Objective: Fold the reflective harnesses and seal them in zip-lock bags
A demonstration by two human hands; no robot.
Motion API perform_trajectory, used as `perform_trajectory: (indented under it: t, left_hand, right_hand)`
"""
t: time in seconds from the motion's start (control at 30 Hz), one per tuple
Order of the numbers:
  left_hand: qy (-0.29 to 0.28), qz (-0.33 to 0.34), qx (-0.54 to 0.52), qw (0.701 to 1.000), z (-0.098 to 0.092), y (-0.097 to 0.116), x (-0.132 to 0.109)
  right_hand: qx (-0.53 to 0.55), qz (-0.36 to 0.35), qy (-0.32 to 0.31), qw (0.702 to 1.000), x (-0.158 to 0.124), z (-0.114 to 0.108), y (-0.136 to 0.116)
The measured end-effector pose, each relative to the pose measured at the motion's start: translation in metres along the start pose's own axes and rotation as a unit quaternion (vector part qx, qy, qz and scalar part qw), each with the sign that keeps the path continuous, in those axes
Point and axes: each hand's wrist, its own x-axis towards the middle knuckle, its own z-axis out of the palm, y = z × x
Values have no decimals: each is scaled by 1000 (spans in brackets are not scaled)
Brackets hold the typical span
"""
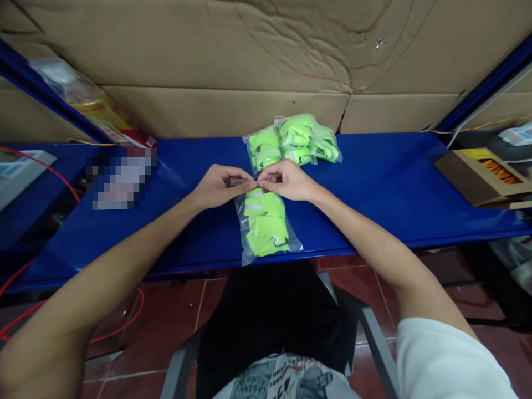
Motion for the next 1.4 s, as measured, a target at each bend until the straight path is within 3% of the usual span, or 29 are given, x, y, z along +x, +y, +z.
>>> perform_trajectory:
  t: [0.3,0.43,0.6,0.9,1.03,1.13,1.4]
  left_hand:
    - [4,-15,-8,1000,-8,2,3]
    - [-24,-23,5,999,-7,-2,2]
    - [-51,11,37,998,-7,-2,1]
    - [-42,-12,-6,999,-2,-2,2]
    - [-59,-63,33,996,-11,0,5]
    - [-93,-65,54,992,-23,5,6]
    - [-41,-101,44,993,-28,5,4]
  right_hand:
    - [-26,22,-54,998,-2,-17,-2]
    - [-46,-20,-39,998,-3,-9,-2]
    - [-37,-14,-33,999,-3,-5,2]
    - [-42,-1,-66,997,-3,-5,-1]
    - [-52,0,-68,996,-2,-9,2]
    - [-36,5,-63,997,-1,-13,1]
    - [13,35,-70,997,-3,-19,-4]
